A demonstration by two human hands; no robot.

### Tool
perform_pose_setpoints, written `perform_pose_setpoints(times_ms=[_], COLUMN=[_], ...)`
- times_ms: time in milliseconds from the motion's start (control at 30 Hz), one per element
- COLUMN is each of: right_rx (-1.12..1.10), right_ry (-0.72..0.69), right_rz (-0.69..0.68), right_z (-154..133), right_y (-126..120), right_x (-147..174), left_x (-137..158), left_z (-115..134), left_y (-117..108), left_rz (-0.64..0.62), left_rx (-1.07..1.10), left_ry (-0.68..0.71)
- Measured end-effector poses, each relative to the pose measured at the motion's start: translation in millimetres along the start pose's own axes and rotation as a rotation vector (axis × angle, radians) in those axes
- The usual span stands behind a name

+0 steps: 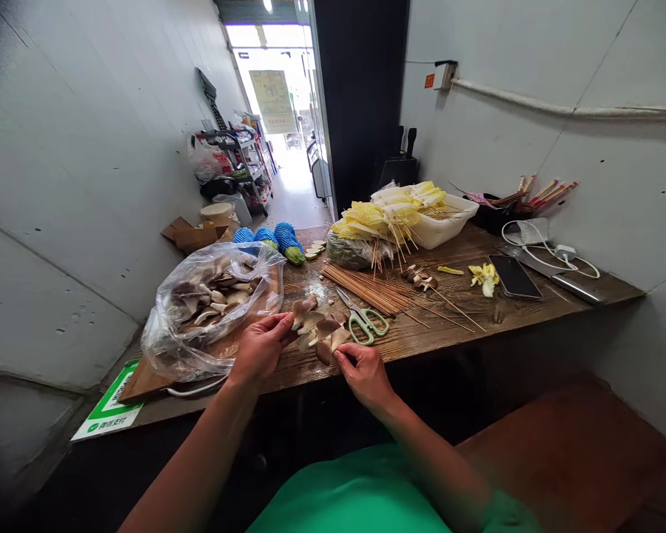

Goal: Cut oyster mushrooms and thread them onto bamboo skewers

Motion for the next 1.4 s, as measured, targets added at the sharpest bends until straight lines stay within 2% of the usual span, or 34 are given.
perform_pose_setpoints(times_ms=[167, 300, 367, 567, 667, 867, 1200, 1400], right_rx=[0.042, 0.131, 0.166, 0.15, 0.102, 0.106, -0.026, -0.05], right_ry=[-0.061, -0.122, -0.129, -0.083, -0.071, -0.025, -0.009, 0.067], right_rz=[0.105, 0.176, 0.178, 0.16, 0.136, 0.195, 0.16, 0.142], right_z=[-7, -12, -10, 0, 0, 0, 1, 4], right_y=[1, 11, 21, 42, 45, 44, 45, 45], right_x=[-7, -15, -18, -25, -27, -25, -22, -20], left_x=[14, 42, 48, 25, 16, 13, 11, 11], left_z=[-6, -31, -42, -60, -64, -69, -64, -65], left_y=[2, 20, 29, 33, 31, 35, 37, 37], left_rz=[0.018, -0.061, -0.067, 0.114, 0.158, 0.155, 0.12, 0.111], left_rx=[0.143, 0.141, 0.146, 0.328, 0.391, 0.429, 0.434, 0.419], left_ry=[-0.048, -0.187, -0.209, -0.179, -0.169, -0.176, -0.147, -0.171])
Point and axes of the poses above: each hand's wrist, its own x-axis away from the middle knuckle, its own y-axis out of the palm, z = x × y, the point moved 4 cm from there along -x, towards the middle knuckle, and after that the axes turned 9 degrees about z, right-handed, at the moved point
